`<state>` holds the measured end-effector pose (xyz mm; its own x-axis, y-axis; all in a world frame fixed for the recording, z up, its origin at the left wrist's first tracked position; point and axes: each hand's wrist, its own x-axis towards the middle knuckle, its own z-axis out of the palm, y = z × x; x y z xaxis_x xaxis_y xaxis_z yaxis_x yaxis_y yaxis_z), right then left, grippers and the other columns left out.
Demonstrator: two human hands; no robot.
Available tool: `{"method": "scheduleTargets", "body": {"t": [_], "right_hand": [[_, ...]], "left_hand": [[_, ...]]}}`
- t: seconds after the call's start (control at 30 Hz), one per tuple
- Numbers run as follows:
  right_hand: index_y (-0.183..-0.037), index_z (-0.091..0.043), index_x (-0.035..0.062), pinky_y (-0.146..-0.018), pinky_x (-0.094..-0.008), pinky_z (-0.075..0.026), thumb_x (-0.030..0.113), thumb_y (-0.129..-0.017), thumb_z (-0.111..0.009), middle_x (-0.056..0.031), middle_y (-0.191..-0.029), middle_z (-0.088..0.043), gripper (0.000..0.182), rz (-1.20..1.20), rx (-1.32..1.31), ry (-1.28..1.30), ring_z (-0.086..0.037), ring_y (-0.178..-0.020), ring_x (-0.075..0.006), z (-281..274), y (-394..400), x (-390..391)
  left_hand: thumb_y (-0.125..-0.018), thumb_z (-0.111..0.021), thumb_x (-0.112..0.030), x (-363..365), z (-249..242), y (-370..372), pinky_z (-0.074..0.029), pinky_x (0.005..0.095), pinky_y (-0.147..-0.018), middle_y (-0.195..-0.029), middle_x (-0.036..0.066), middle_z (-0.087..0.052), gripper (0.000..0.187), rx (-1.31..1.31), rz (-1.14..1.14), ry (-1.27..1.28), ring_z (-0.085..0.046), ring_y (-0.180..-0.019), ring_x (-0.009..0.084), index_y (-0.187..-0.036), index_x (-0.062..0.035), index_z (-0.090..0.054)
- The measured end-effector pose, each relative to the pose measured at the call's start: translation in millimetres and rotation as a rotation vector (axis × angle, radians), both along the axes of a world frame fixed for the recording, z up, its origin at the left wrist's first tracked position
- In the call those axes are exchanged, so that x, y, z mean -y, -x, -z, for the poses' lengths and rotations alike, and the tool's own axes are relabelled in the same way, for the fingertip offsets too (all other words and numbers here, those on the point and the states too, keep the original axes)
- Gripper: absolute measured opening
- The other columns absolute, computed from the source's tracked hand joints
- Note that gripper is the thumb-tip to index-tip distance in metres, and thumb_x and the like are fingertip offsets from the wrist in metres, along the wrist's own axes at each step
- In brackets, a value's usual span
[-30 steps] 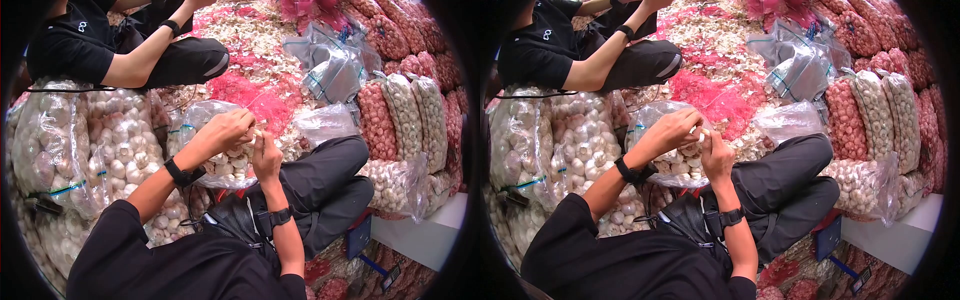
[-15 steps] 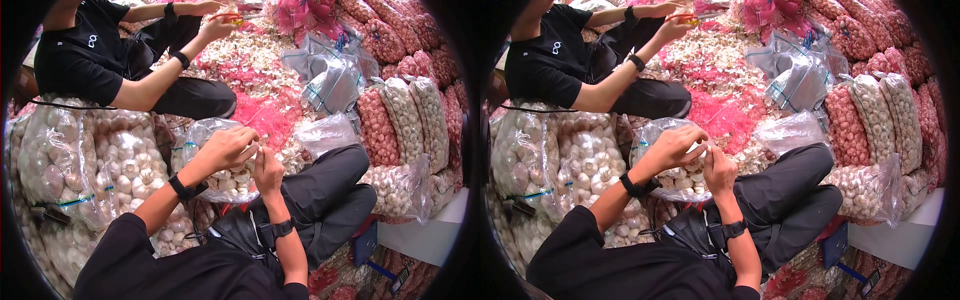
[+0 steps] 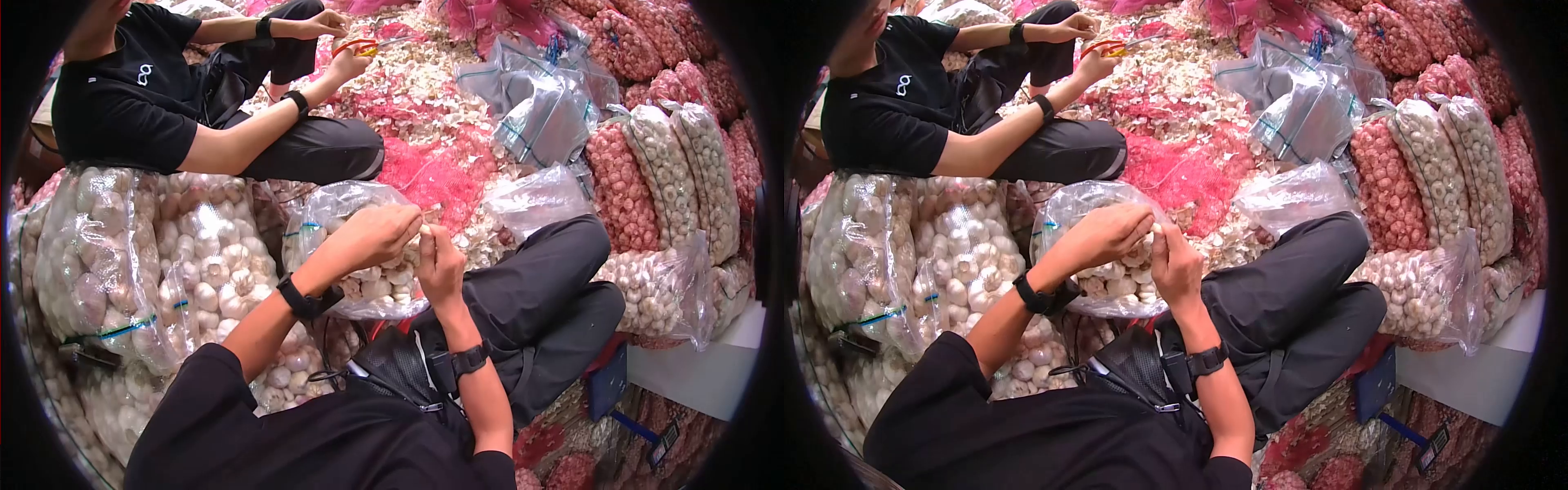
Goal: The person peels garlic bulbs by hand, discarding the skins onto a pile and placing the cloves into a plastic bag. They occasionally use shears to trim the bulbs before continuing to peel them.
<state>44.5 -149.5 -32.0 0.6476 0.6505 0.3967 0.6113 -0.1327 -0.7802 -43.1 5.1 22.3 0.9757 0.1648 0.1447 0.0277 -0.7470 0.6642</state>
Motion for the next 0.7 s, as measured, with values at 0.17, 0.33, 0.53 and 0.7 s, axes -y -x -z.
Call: {"method": "scheduleTargets", "body": {"t": [0.17, 0.33, 0.53, 0.7], "right_hand": [[-0.109, -0.06, 0.0071, -0.054, -0.0476, -0.047, 0.017, -0.105, -0.052, -0.0202, -0.072, -0.062, 0.014, 0.019, -0.097, 0.014, -0.065, -0.066, -0.0423, -2, 1, 0], [-0.108, -0.06, 0.0064, -0.056, -0.0478, -0.047, 0.018, -0.104, -0.053, -0.0207, -0.074, -0.063, 0.014, 0.021, -0.112, 0.017, -0.065, -0.067, -0.0426, 2, 1, 1], [-0.106, -0.06, 0.0045, -0.056, -0.0473, -0.047, 0.015, -0.103, -0.056, -0.02, -0.073, -0.062, 0.012, 0.022, -0.002, -0.041, -0.065, -0.066, -0.041, 0, 3, 0], [-0.105, -0.059, 0.0039, -0.055, -0.0467, -0.047, 0.012, -0.101, -0.057, -0.019, -0.071, -0.06, 0.009, 0.032, 0.01, -0.066, -0.063, -0.063, -0.0398, -3, 5, -1]], "left_hand": [[-0.103, -0.052, -0.025, -3, -6, -1, -0.05, 0.0439, -0.079, -0.097, 0.019, -0.065, 0.025, -0.049, -0.054, 0.128, -0.065, -0.093, 0.0378, -0.111, -0.0023, -0.06], [-0.1, -0.055, -0.026, -1, -10, -3, -0.051, 0.0472, -0.078, -0.091, 0.02, -0.066, 0.024, -0.037, -0.033, 0.221, -0.065, -0.09, 0.0407, -0.103, -0.0017, -0.058], [-0.106, -0.045, -0.03, 6, 1, 1, -0.048, 0.0489, -0.081, -0.094, 0.025, -0.063, 0.031, -0.212, -0.022, 0.268, -0.061, -0.095, 0.0458, -0.115, -0.0009, -0.053], [-0.108, -0.04, -0.031, 9, -1, -1, -0.044, 0.0526, -0.078, -0.09, 0.027, -0.059, 0.031, -0.163, -0.019, 0.287, -0.058, -0.092, 0.0481, -0.108, -0.0011, -0.051]]}}
